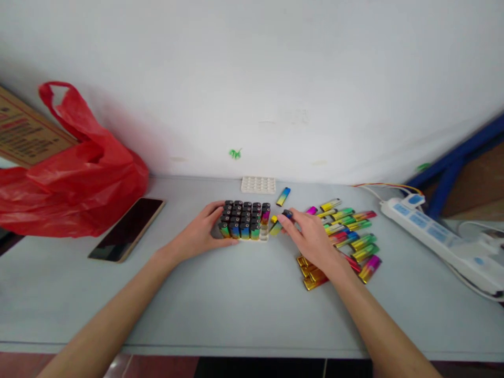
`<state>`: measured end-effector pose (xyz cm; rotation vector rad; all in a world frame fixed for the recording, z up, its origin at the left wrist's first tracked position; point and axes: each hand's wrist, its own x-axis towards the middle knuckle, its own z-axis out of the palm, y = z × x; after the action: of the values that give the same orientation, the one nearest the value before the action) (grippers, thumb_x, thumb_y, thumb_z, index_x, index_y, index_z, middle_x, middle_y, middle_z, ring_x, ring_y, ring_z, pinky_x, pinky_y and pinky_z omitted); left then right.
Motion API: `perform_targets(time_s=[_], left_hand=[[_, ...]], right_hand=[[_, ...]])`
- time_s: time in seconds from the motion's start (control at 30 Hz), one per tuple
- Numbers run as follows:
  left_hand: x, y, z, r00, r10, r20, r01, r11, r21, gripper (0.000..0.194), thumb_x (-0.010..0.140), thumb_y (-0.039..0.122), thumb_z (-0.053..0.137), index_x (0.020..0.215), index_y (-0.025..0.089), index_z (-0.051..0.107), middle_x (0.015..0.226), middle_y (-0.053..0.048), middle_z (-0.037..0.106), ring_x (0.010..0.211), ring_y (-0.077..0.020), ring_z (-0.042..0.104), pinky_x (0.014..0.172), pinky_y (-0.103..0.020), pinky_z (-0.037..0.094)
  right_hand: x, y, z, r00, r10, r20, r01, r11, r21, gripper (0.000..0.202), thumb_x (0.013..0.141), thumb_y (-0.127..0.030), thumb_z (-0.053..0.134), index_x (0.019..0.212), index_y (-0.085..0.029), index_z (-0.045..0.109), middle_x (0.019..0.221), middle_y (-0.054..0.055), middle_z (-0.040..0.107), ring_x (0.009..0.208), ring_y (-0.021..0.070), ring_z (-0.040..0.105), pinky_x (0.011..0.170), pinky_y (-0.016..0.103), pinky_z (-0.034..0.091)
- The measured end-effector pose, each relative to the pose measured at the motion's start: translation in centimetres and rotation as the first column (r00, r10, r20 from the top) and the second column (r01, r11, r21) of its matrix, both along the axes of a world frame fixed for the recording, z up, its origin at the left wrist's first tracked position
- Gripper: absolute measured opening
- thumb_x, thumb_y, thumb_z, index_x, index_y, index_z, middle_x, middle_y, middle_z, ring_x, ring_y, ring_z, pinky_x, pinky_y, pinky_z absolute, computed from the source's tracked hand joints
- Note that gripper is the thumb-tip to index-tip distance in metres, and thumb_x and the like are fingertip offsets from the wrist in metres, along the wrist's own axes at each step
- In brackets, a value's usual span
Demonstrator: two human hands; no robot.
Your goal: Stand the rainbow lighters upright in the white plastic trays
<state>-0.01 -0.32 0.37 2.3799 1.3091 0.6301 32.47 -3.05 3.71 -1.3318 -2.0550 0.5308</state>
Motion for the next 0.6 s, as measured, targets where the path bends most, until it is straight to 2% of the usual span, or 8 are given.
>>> perform_targets(time_s=[0.07,0.17,0.37,0.6], left_hand=[[0.0,0.0,-0.2,1.0,-0.003,0.006,0.003,1.0,-0.005,0.075,0.085,0.067,0.081,0.138,0.017,0.063,0.155,-0.019,0.057,0.142,-0.0376,0.061,0.129,-0.055,0.046],[0.0,0.1,-0.4,0.999,0.009,0.04,-0.008,1.0,-0.014,0.078,0.081,0.071,0.083,0.137,0.019,0.065,0.155,-0.019,0.058,0.142,-0.0403,0.062,0.128,-0.059,0.047],[-0.1,0.0,-0.6,0.999,0.01,0.049,-0.009,1.0,-0.006,0.08,0.081,0.076,0.08,0.139,0.023,0.064,0.157,-0.018,0.057,0.143,-0.0411,0.061,0.127,-0.061,0.047],[-0.1,0.1,-0.5,0.999,0.025,0.02,-0.024,0.999,-0.028,0.082,0.08,0.077,0.08,0.138,0.021,0.067,0.158,-0.019,0.058,0.145,-0.0426,0.06,0.128,-0.061,0.046]], right_hand=[[-0.2,0.0,-0.1,0.997,0.067,-0.033,-0.068,0.997,-0.027,0.049,0.114,-0.06,0.043,0.086,-0.025,0.063,0.078,0.004,0.073,0.071,0.0226,0.066,0.071,0.033,0.043],[-0.5,0.0,-0.4,0.993,0.116,0.003,-0.116,0.993,-0.03,0.046,0.114,-0.059,0.046,0.089,-0.025,0.064,0.083,0.006,0.074,0.075,0.0241,0.067,0.073,0.034,0.045],[-1.2,0.7,-1.2,0.97,0.047,0.238,-0.075,0.991,0.11,0.048,0.115,-0.057,0.041,0.091,-0.023,0.065,0.088,0.011,0.073,0.08,0.0285,0.067,0.078,0.04,0.047],[-1.5,1.5,-0.9,0.901,0.03,0.433,-0.099,0.985,0.138,0.041,0.115,-0.049,0.046,0.1,-0.019,0.069,0.092,0.014,0.077,0.085,0.0296,0.072,0.082,0.04,0.047]])
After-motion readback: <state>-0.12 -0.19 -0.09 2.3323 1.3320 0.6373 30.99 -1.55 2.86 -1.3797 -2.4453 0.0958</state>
